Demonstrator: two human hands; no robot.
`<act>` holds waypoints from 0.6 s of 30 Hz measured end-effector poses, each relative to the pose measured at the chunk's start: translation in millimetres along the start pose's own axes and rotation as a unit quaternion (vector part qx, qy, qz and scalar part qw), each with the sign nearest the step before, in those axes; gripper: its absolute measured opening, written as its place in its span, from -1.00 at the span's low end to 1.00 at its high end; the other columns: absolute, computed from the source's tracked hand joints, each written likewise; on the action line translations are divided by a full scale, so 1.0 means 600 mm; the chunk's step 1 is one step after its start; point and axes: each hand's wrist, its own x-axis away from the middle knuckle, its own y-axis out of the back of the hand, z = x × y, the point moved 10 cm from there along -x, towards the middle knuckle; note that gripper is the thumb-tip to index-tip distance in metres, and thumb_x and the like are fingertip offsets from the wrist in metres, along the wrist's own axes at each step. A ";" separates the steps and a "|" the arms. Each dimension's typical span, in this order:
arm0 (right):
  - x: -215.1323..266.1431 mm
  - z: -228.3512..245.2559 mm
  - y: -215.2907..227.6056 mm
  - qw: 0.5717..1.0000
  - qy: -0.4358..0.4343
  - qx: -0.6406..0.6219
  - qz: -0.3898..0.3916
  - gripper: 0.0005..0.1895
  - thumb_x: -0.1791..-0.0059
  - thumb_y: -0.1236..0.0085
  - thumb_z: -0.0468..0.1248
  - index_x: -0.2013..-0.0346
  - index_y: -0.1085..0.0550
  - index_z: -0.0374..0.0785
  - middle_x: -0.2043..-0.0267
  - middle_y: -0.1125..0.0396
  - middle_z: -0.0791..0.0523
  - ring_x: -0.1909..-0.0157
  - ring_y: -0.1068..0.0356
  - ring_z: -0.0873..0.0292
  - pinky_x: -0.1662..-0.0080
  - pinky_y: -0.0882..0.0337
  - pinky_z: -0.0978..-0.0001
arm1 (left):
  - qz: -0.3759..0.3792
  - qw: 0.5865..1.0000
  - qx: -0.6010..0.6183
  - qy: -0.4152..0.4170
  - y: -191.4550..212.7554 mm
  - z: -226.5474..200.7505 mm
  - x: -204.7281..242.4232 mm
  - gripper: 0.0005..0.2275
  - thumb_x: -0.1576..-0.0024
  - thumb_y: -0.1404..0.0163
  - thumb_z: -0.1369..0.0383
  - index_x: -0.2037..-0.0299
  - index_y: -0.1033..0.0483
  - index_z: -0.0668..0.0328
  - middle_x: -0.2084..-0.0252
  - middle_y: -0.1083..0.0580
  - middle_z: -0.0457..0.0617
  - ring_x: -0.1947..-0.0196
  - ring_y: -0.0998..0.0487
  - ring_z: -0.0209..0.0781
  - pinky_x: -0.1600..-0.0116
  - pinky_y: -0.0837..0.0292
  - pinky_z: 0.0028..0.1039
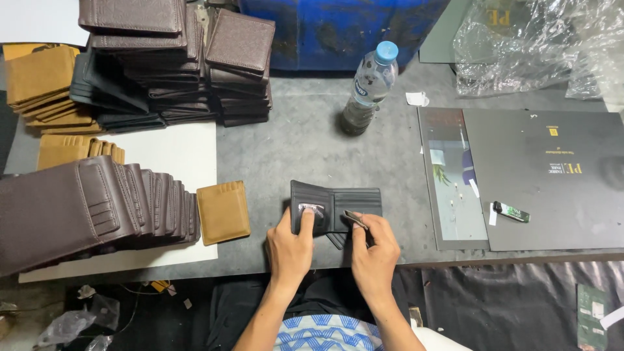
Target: Inspecting and stacking leather wallets on a workbench
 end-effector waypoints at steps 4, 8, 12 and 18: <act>-0.027 0.013 -0.021 0.998 0.017 0.026 0.047 -0.78 0.01 -0.06 -0.40 0.16 -0.63 -0.21 0.17 -0.51 0.13 0.11 -0.52 0.18 -0.01 -0.45 0.39 | -0.015 0.997 0.046 -0.062 -0.010 0.013 -0.005 -0.74 -0.19 0.09 0.16 0.27 -0.61 0.09 0.44 -0.67 -0.01 0.42 -0.69 -0.03 0.24 -0.50 -0.29; -0.065 0.053 -0.024 0.996 0.083 0.042 -0.018 -0.84 0.06 -0.21 -0.44 0.23 -0.66 -0.25 0.29 -0.53 0.08 0.18 -0.54 -0.01 0.09 -0.50 0.21 | -0.009 0.995 0.095 -0.027 -0.011 0.022 -0.005 -0.70 -0.17 -0.01 0.19 0.50 -0.53 0.23 0.65 -0.58 0.13 0.57 -0.67 -0.09 0.45 -0.50 -0.37; -0.080 0.031 -0.088 0.993 0.102 0.054 0.031 -0.82 0.07 -0.19 -0.44 0.22 -0.65 -0.26 0.28 -0.51 0.05 0.18 -0.53 -0.04 0.11 -0.50 0.18 | -0.008 0.993 0.105 -0.046 -0.017 0.033 -0.009 -0.72 -0.20 0.00 0.22 0.47 -0.53 0.25 0.63 -0.59 0.16 0.54 -0.70 -0.08 0.44 -0.54 -0.36; -0.027 0.021 -0.118 0.956 0.222 0.156 0.110 -0.70 0.03 -0.05 -0.45 0.03 -0.59 -0.33 0.24 -0.38 -0.01 0.14 -0.44 -0.11 0.10 -0.46 0.20 | -0.023 0.989 0.140 -0.029 -0.031 0.053 -0.014 -0.69 -0.22 0.03 0.27 0.56 -0.44 0.25 0.79 -0.46 0.11 0.66 -0.61 -0.08 0.48 -0.49 -0.36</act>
